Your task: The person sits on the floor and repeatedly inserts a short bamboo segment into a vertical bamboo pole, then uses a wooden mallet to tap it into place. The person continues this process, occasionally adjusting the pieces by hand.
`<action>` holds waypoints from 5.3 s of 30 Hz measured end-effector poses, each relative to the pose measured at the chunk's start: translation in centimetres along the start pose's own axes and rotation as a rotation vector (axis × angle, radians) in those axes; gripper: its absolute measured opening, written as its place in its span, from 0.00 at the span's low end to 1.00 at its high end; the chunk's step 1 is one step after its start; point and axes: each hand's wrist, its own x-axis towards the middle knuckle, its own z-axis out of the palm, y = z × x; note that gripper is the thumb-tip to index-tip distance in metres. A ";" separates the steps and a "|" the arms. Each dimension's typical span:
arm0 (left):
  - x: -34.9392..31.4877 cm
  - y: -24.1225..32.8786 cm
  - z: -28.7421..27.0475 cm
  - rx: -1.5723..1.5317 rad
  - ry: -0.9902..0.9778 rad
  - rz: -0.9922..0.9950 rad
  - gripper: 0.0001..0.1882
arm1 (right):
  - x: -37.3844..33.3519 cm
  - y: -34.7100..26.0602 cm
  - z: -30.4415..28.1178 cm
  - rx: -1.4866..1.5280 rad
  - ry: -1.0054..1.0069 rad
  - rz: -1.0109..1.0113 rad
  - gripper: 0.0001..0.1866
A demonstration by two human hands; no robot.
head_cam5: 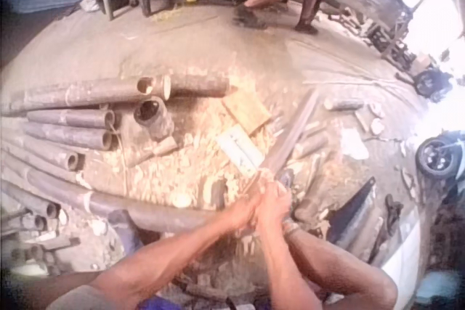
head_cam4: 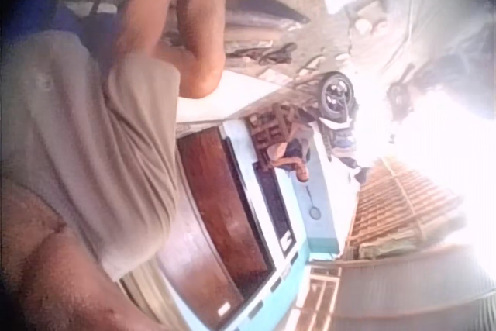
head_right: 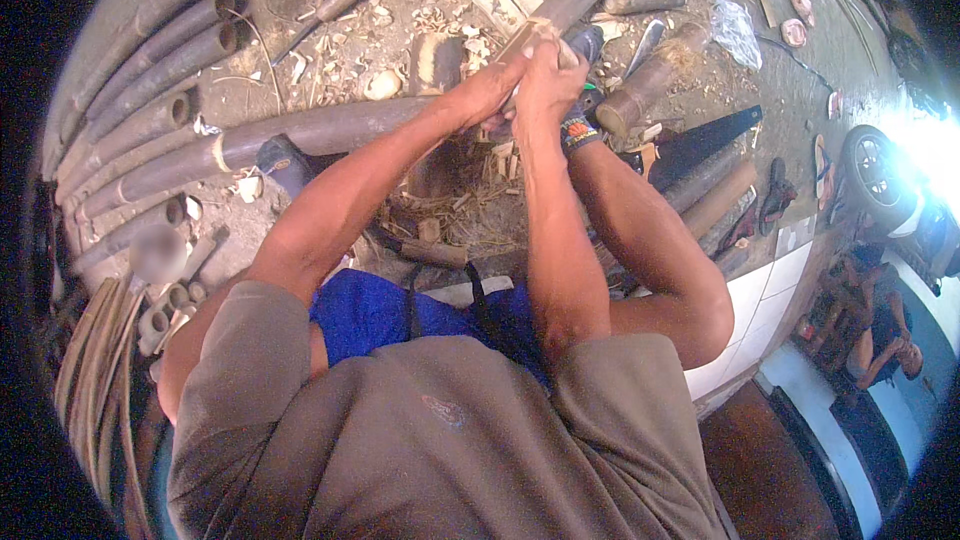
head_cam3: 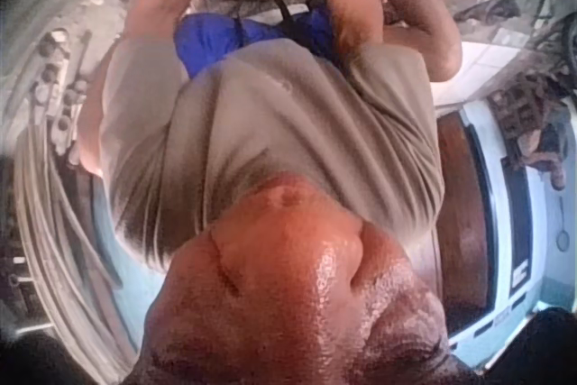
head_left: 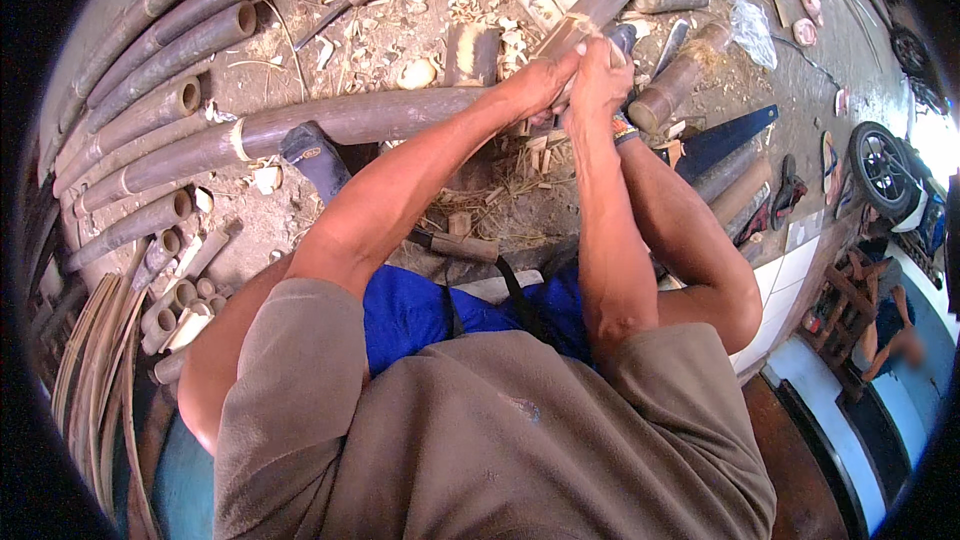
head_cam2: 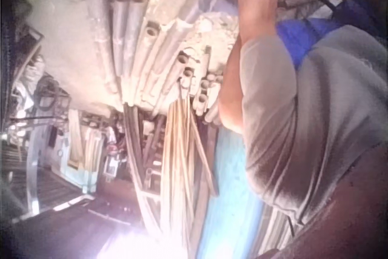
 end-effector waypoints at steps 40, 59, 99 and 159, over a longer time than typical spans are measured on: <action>-9.6 -3.9 -6.6 0.969 0.450 0.016 0.43 | -18.8 6.1 -7.0 -0.421 -0.433 0.190 0.27; -11.0 -4.6 -7.6 1.268 0.232 -0.006 0.55 | -7.1 -5.1 -4.1 -1.576 -0.962 -0.577 0.23; -5.3 -6.4 -15.4 0.905 0.871 0.468 0.36 | 24.6 1.8 -22.6 -1.344 -0.004 -0.541 0.40; -7.3 -3.5 0.0 -0.486 0.648 0.493 0.17 | -17.0 -13.6 -17.9 -0.390 -0.516 -0.185 0.39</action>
